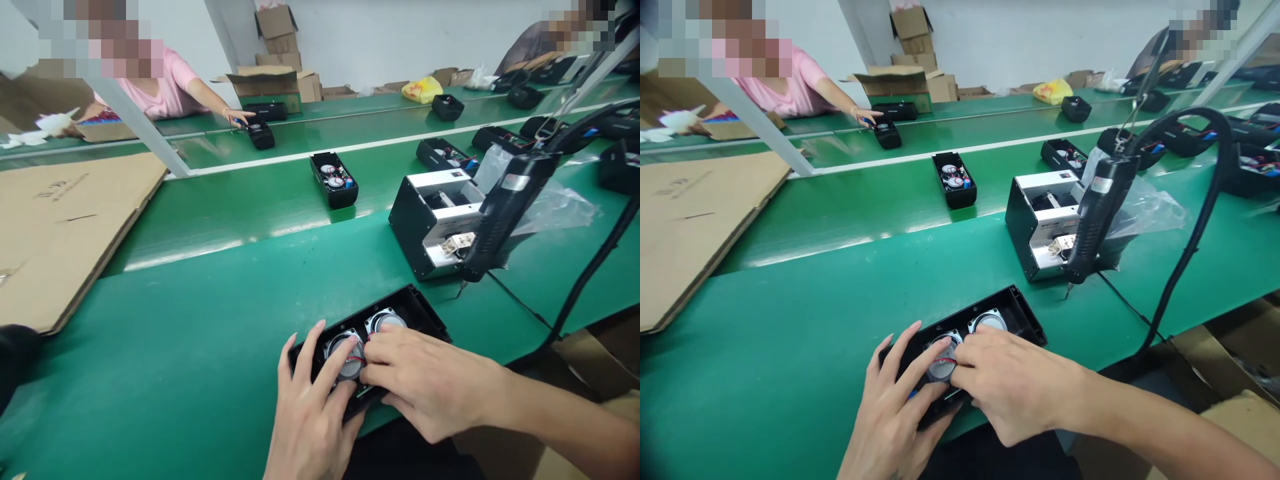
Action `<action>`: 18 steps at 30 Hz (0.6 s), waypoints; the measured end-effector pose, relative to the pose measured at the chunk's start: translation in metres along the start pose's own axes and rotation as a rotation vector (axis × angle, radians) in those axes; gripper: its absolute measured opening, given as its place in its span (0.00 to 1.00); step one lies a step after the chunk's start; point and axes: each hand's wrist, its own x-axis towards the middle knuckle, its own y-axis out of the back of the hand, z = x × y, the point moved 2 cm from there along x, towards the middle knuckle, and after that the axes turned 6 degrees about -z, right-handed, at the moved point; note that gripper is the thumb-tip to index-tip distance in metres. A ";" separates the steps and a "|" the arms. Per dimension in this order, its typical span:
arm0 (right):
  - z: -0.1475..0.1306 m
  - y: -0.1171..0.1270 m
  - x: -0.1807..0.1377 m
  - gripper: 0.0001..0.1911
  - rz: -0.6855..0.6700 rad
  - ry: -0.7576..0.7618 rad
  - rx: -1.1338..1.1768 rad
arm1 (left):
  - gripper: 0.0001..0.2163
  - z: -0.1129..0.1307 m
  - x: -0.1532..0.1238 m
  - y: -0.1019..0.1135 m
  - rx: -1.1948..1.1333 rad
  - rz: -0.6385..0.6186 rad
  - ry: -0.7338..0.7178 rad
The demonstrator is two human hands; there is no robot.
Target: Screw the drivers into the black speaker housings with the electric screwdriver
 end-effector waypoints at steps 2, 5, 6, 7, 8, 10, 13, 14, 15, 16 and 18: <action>-0.001 -0.007 0.003 0.04 0.037 0.027 -0.072 | 0.08 0.000 -0.001 0.000 0.037 -0.007 -0.008; -0.001 -0.015 0.005 0.06 0.081 0.051 -0.155 | 0.09 -0.002 0.000 -0.001 0.096 -0.087 -0.019; 0.000 -0.014 0.007 0.07 0.084 0.053 -0.162 | 0.09 -0.004 0.003 0.000 0.105 -0.126 -0.020; 0.001 -0.011 0.009 0.07 0.077 0.051 -0.158 | 0.09 -0.007 0.008 0.003 0.106 -0.167 -0.019; 0.004 -0.006 0.013 0.07 0.058 0.044 -0.143 | 0.10 -0.010 0.015 0.006 0.103 -0.213 -0.015; 0.012 0.009 0.023 0.06 -0.012 0.009 -0.077 | 0.11 -0.019 0.034 0.015 0.072 -0.345 0.005; 0.028 0.035 0.042 0.09 -0.115 -0.039 0.053 | 0.08 -0.033 0.068 0.031 -0.018 -0.609 0.057; 0.033 0.042 0.048 0.09 -0.145 -0.046 0.092 | 0.05 -0.037 0.078 0.035 -0.052 -0.675 0.071; 0.037 0.048 0.054 0.10 -0.174 -0.050 0.125 | 0.06 -0.040 0.087 0.039 -0.086 -0.720 0.079; 0.040 0.053 0.058 0.10 -0.200 -0.052 0.150 | 0.09 -0.043 0.094 0.042 -0.119 -0.751 0.086; 0.045 0.058 0.065 0.13 -0.233 -0.054 0.189 | 0.12 -0.046 0.103 0.045 -0.184 -0.786 0.099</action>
